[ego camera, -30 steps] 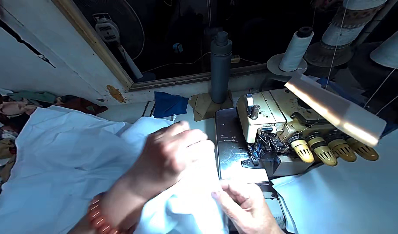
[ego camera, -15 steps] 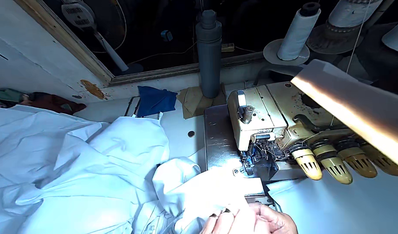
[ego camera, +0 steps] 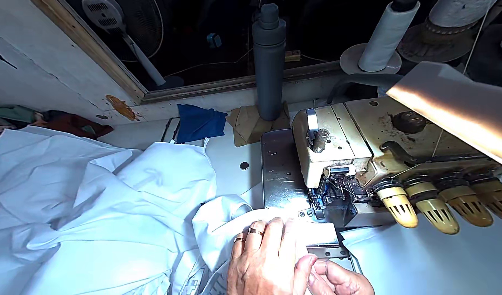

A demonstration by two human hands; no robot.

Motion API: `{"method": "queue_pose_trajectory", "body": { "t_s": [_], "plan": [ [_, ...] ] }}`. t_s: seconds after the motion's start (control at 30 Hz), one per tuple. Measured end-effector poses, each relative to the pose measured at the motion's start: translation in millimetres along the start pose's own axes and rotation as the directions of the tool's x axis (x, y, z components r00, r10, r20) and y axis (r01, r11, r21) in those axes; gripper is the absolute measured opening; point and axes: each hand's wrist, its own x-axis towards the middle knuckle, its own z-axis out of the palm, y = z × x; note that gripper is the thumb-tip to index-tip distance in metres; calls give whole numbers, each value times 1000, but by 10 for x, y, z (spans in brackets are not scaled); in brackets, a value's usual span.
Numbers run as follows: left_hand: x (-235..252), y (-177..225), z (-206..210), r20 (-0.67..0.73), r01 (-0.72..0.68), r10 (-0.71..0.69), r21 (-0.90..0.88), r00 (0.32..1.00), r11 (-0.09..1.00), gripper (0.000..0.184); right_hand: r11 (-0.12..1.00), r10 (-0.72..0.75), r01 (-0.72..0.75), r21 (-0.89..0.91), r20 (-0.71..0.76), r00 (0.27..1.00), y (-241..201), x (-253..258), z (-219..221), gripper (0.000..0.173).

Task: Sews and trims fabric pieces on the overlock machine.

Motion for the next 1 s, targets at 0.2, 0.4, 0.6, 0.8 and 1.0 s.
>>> {"method": "queue_pose_trajectory", "body": {
  "t_s": [0.2, 0.4, 0.6, 0.8, 1.0],
  "plan": [
    [47, -39, 7, 39, -64, 62, 44, 997, 997, 63, 999, -30, 30, -11, 17, 999, -15, 14, -31, 14],
    [17, -117, -24, 88, -167, 165, 9, 982, 986, 64, 999, -29, 30, -12, 55, 998, 21, -63, -110, 13],
    [59, -115, 77, 52, -208, 213, -97, 976, 973, 60, 999, -30, 30, 11, 34, 999, 17, -103, -180, 16],
    [118, -42, 132, 37, -240, 248, -151, 968, 959, 60, 998, -32, 32, 45, -6, 999, 39, -155, -234, 18],
    [194, -29, 221, 2, -276, 280, -158, 960, 948, 59, 996, -28, 32, 78, -52, 998, 12, -138, -261, 21]
  ]
}}
